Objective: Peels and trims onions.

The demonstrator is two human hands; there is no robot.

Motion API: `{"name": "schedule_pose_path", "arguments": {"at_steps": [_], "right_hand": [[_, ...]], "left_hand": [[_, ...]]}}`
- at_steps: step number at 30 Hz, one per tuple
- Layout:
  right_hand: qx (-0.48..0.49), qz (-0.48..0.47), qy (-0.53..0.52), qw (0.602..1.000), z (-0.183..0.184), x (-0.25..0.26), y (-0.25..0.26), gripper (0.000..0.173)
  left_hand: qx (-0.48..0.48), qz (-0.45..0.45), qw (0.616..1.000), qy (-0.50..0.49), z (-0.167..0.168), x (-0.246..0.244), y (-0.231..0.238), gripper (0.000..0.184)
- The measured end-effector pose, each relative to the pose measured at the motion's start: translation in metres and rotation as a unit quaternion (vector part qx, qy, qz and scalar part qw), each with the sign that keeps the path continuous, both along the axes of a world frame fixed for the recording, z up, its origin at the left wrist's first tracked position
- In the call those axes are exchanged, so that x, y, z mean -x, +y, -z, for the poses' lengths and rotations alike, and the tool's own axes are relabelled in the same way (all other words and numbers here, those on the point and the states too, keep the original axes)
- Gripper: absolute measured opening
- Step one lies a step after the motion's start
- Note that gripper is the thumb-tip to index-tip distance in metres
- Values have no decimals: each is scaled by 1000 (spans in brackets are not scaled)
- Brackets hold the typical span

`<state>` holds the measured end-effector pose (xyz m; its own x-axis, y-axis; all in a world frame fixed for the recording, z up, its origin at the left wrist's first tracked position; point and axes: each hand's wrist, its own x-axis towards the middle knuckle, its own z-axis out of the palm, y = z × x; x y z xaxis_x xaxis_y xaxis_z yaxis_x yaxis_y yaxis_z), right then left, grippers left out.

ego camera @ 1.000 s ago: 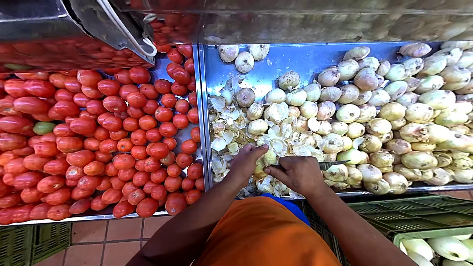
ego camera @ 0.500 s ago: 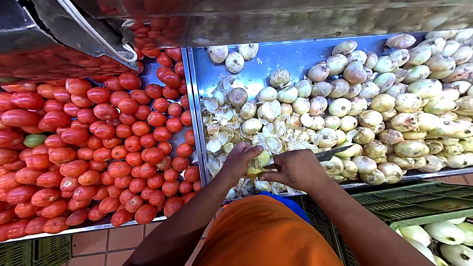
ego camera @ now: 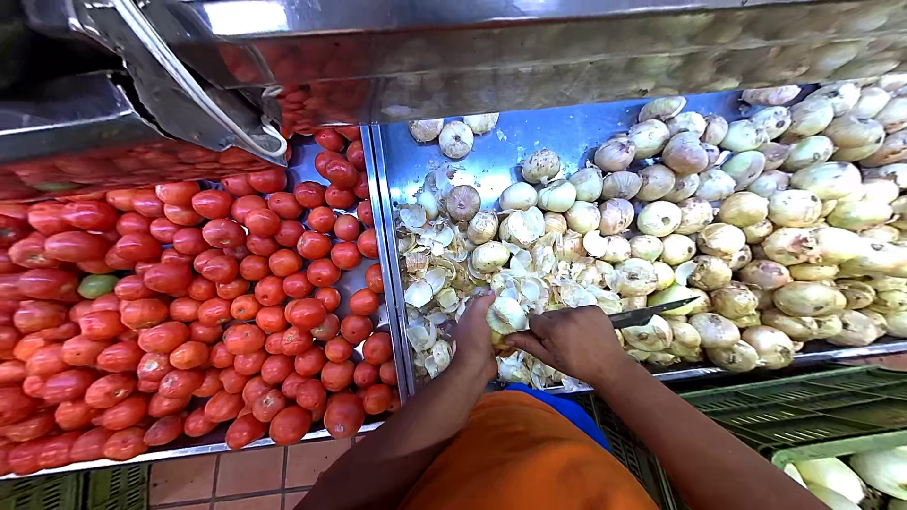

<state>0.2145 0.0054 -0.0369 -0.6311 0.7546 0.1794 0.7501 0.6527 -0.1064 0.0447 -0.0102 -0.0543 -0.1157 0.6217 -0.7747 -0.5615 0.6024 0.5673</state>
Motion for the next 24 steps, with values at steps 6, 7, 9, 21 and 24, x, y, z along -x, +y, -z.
{"name": "schedule_pose_path", "arguments": {"at_steps": [6,7,9,21,24], "right_hand": [[-7,3,-31,1000,5,0,0,71],[-5,3,-32,999,7,0,0,71],[-3,1,-36,999,10,1,-1,71],[-21,-23,-45,998,14,-5,9,72],[12,-49,-38,998,9,1,1,72]], "left_hand": [[56,-53,996,-40,5,-9,0,44],[68,-61,995,-50,7,-10,0,43],[87,-64,992,-66,11,-10,0,46],[88,-99,988,-76,16,-19,8,43],[82,-115,989,-32,19,-11,16,47]]}}
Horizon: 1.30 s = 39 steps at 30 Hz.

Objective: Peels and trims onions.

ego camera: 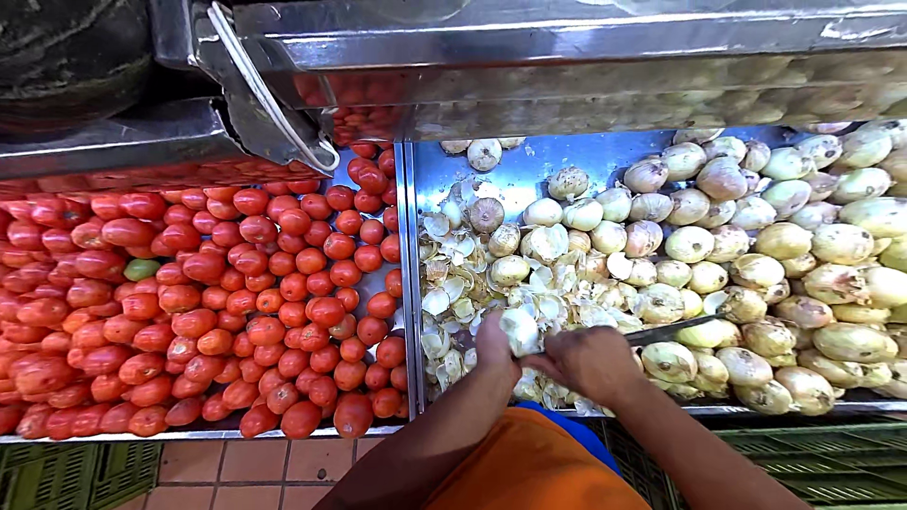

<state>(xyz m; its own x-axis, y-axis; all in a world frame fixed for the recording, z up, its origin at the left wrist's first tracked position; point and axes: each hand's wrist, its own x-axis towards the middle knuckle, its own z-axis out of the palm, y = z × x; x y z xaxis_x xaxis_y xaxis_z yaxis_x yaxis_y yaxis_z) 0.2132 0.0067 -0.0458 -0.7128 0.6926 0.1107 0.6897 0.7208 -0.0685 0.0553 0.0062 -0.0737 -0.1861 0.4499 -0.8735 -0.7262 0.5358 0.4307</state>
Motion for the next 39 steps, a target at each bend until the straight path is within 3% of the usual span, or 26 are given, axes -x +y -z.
{"name": "schedule_pose_path", "arguments": {"at_steps": [2,4,9,12,18,23,26,31,39], "right_hand": [[1,-12,33,999,0,7,-14,71],[11,39,27,999,0,3,-8,71],[197,126,-108,966,-36,-17,31,48],[267,123,-110,950,-44,-13,31,44],[161,169,-110,966,-34,1,23,67],[314,183,-200,910,-53,13,35,77],[302,172,-134,928,-55,23,38,78],[315,168,-172,918,-65,37,47,82],[313,107,-178,927,-55,37,42,87]], "left_hand": [[1,-32,999,5,0,22,19,54],[-40,-67,995,-61,-3,45,36,57],[-65,52,989,-121,-15,63,30,78],[-73,91,988,-98,-19,61,23,76],[-113,120,984,-67,-19,71,20,53],[-117,123,984,-45,-10,76,21,41],[-134,151,979,-21,-15,79,19,39],[-159,210,964,20,-24,72,13,30],[-138,228,960,88,-28,49,3,35]]}}
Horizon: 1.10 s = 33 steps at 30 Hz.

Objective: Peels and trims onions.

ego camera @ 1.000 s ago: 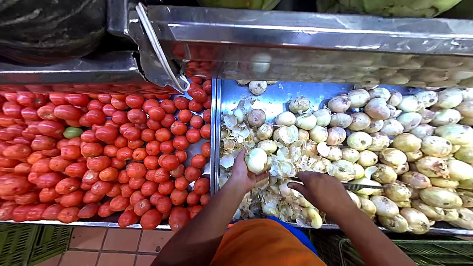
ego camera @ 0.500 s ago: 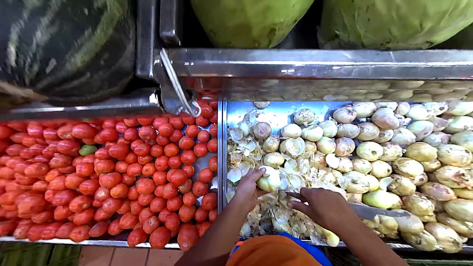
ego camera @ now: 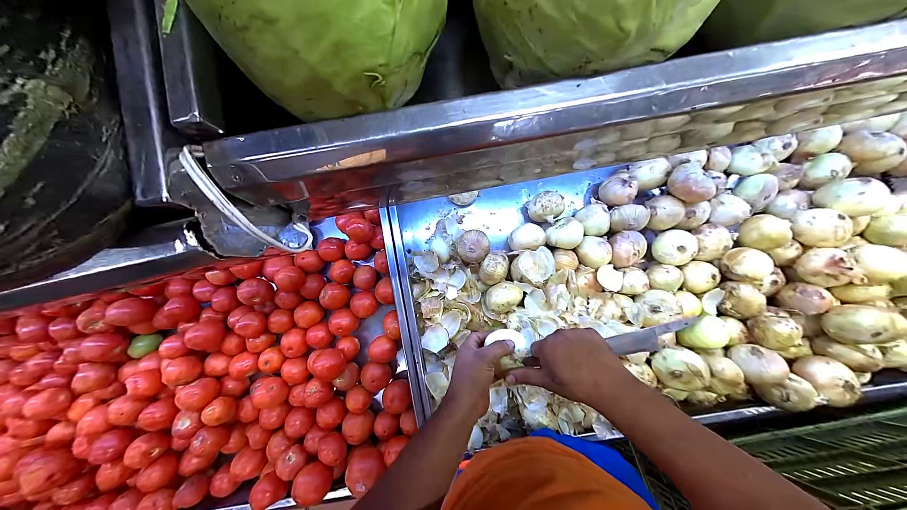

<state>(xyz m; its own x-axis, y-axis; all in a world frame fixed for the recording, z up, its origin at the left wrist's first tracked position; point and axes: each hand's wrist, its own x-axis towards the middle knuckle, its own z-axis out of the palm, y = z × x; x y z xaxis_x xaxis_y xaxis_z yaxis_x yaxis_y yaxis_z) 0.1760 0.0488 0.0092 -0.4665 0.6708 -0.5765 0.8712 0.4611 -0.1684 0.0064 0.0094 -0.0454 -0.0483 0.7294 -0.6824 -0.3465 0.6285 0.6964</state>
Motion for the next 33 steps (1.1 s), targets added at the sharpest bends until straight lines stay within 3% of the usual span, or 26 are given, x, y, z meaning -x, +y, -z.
{"name": "schedule_pose_path", "arguments": {"at_steps": [8,12,14,16,18,22,29,33], "right_hand": [[-156,-66,85,982,26,-17,-15,78],[-71,-63,97,991,37,-14,-45,79],[3,-33,53,998,39,-12,-45,73],[57,11,26,998,34,-13,-38,55],[54,46,50,996,24,-17,-28,48],[-19,84,130,988,8,-30,-13,66],[-50,156,250,954,22,-35,-2,60],[-76,106,253,959,23,-38,-1,64]], "left_hand": [[40,-88,995,25,13,-25,-4,28],[68,-132,989,-23,30,-4,17,41],[63,-109,990,-60,18,11,29,43],[47,-72,994,-63,6,17,29,40],[27,-38,998,-51,-1,20,25,37],[-8,6,1000,0,-5,16,21,33],[-68,72,994,37,-6,16,7,29],[-79,94,992,39,-10,17,4,28]]}}
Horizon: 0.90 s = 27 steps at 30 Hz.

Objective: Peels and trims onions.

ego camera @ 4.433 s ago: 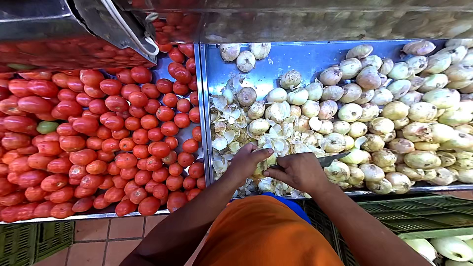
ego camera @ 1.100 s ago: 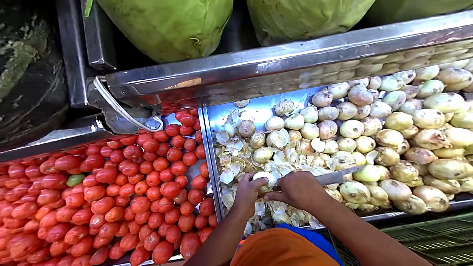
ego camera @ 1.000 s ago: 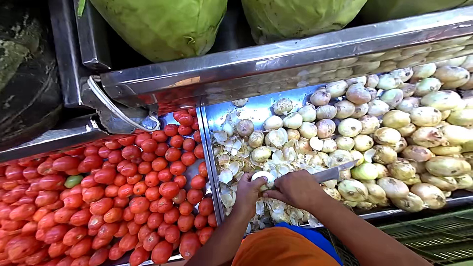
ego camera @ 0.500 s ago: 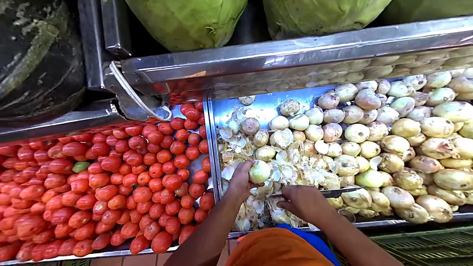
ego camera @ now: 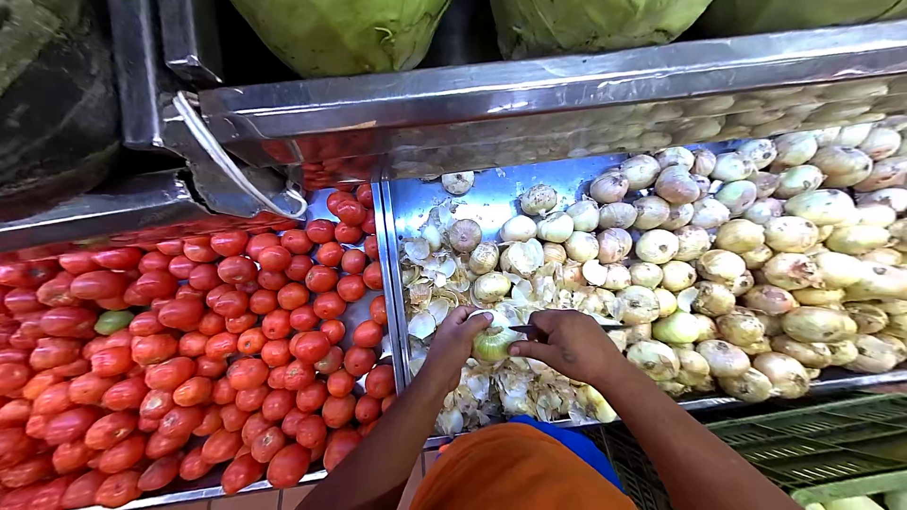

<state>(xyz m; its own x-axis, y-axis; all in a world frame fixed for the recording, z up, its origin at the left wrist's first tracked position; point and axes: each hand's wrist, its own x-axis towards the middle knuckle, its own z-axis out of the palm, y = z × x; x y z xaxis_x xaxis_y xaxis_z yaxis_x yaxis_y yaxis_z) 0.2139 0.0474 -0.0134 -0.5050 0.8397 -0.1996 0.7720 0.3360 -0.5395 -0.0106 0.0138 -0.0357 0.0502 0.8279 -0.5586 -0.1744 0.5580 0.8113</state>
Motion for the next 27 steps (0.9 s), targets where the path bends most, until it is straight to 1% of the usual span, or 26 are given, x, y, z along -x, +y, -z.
{"name": "schedule_pose_path", "arguments": {"at_steps": [2,4,6,8,11,12,13,15,16,17,20,22,24,25,27], "right_hand": [[-34,-38,-8,999,-5,-6,0,64],[-86,-80,-38,992,-9,-10,1,67],[-131,-115,-62,983,-14,-11,0,68],[-167,-130,-57,976,-18,-11,-3,69],[-235,-153,-49,959,-4,2,-5,72],[-228,-165,-58,958,-1,3,-10,72],[-201,-180,-70,960,-2,3,-16,71],[-101,-220,-112,964,-5,3,-28,72],[-40,-243,-142,959,-6,5,-31,75],[-2,-261,-157,953,-4,7,-32,78],[32,-272,-168,947,-2,8,-32,80],[63,-275,-199,939,-4,8,-32,80],[84,-272,-213,935,1,5,-33,79],[94,-257,-215,938,4,2,-32,75],[131,-196,-215,948,-3,-1,-28,54]], "left_hand": [[1,6,1000,-1,-3,0,-1,28],[-8,17,1000,8,-4,-1,-1,27],[-23,39,998,40,-8,-5,-4,27],[-40,68,994,76,-16,-9,-6,29],[-24,89,991,93,-20,2,-3,35],[-11,94,991,90,-19,4,-2,37],[1,94,992,80,-18,3,-2,39],[13,68,997,45,-13,1,0,40],[18,49,998,20,-11,2,1,39],[26,30,999,-2,-11,4,3,37],[87,-14,993,-75,-16,13,6,39],[123,-39,983,-134,-16,15,6,44],[130,-39,973,-185,-16,17,7,52],[129,-34,971,-200,-16,18,7,58],[129,-31,973,-190,-17,20,7,65]]}}
